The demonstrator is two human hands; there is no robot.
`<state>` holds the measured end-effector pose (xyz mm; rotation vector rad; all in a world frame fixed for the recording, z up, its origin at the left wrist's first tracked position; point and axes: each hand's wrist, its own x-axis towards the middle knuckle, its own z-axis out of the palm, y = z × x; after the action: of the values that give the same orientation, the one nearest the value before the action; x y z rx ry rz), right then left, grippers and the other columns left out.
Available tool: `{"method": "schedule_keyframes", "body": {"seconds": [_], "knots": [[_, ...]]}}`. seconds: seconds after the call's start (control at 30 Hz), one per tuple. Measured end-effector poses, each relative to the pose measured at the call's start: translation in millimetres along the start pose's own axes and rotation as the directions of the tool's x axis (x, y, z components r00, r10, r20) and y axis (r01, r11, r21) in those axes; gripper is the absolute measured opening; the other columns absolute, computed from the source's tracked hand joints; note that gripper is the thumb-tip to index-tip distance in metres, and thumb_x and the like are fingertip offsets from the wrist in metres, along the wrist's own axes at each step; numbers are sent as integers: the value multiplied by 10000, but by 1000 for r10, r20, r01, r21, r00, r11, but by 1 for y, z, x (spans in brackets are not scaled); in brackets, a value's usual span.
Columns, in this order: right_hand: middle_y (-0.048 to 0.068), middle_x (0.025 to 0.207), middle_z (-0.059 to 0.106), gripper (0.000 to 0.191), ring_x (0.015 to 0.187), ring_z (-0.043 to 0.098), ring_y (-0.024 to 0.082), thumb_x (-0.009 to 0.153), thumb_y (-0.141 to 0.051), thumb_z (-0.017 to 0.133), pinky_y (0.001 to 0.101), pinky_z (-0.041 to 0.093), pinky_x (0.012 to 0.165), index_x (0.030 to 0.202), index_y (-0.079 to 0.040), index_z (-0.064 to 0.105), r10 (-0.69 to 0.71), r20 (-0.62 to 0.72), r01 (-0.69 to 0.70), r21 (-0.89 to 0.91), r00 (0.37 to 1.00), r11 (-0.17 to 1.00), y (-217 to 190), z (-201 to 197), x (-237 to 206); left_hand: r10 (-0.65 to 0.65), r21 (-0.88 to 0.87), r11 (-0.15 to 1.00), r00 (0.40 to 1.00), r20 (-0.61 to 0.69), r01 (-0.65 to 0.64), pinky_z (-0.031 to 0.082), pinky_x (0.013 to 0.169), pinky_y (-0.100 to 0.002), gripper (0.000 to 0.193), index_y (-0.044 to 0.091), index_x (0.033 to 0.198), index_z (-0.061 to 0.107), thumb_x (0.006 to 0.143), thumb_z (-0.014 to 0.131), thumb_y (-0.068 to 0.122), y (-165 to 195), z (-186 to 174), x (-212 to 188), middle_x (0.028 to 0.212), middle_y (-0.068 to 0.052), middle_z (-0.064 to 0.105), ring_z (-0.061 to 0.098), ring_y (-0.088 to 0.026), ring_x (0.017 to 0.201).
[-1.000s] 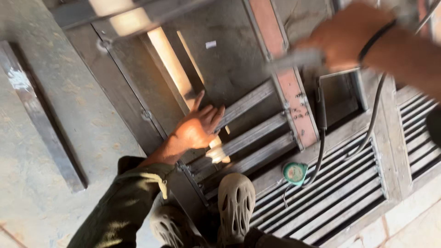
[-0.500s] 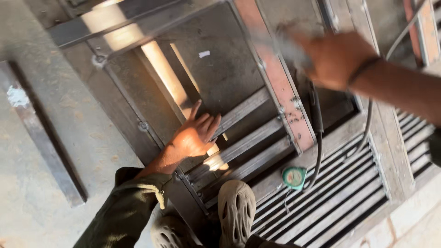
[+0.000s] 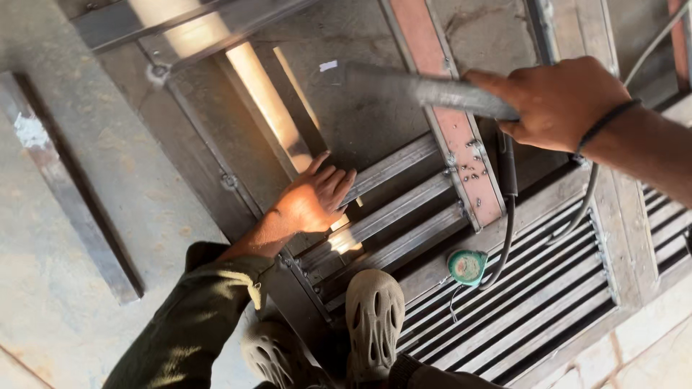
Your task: The person positions a metal bar onto a metal frame, measures the spacing with a tape measure, and then welds the bar to the frame using a welding torch. The person repeats this process for multiple bars, ensuring alignment and secure attachment.
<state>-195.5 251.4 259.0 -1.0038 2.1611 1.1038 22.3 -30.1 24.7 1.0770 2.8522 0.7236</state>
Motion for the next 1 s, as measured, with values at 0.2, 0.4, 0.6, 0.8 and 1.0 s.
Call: {"method": "schedule_keyframes", "body": {"seconds": [0.2, 0.4, 0.6, 0.8, 1.0], "knots": [[-70, 806, 754, 885, 663, 706, 112, 918, -604, 655, 281, 556, 609, 1677, -442, 230, -50, 135, 84, -259, 990, 962, 5, -2, 5, -112, 18, 994, 989, 100, 111, 401, 1072, -478, 800, -93, 1388, 506, 854, 646, 486, 1, 2, 8, 1175, -216, 667, 605, -368, 1126], [-33, 850, 729, 888, 597, 692, 122, 916, -611, 644, 277, 548, 515, 1690, -384, 273, -18, -40, 11, -169, 999, 986, -8, -10, 7, -478, -156, 755, 698, 534, 636, 524, 982, -482, 753, 16, 1241, 594, 979, 435, 703, 16, 16, 64, 932, -177, 751, 742, -314, 860], [9, 820, 735, 816, 533, 672, 140, 896, -601, 662, 271, 532, 442, 1620, -420, 331, 12, -106, -6, 58, 994, 998, -15, -15, 7, -614, -274, 680, 732, 295, 680, 583, 758, -535, 721, 28, 1136, 643, 1004, 393, 691, 12, 38, 87, 916, -227, 721, 722, -389, 847], [-12, 829, 751, 774, 562, 615, 146, 858, -577, 682, 307, 483, 430, 1570, -392, 441, 2, -295, 52, 174, 956, 983, -9, -6, 12, -590, -317, 561, 638, 495, 765, 583, 804, -536, 779, 28, 1024, 714, 967, 346, 711, 6, 46, 88, 945, -223, 747, 741, -387, 901], [-69, 901, 725, 784, 509, 625, 96, 950, -585, 612, 244, 481, 446, 1668, -412, 348, 13, -195, -45, -162, 981, 986, 10, -3, 9, -625, -359, 458, 582, 520, 813, 575, 797, -516, 871, 44, 899, 759, 925, 337, 806, 9, 39, 99, 915, -208, 746, 727, -362, 883]]}}
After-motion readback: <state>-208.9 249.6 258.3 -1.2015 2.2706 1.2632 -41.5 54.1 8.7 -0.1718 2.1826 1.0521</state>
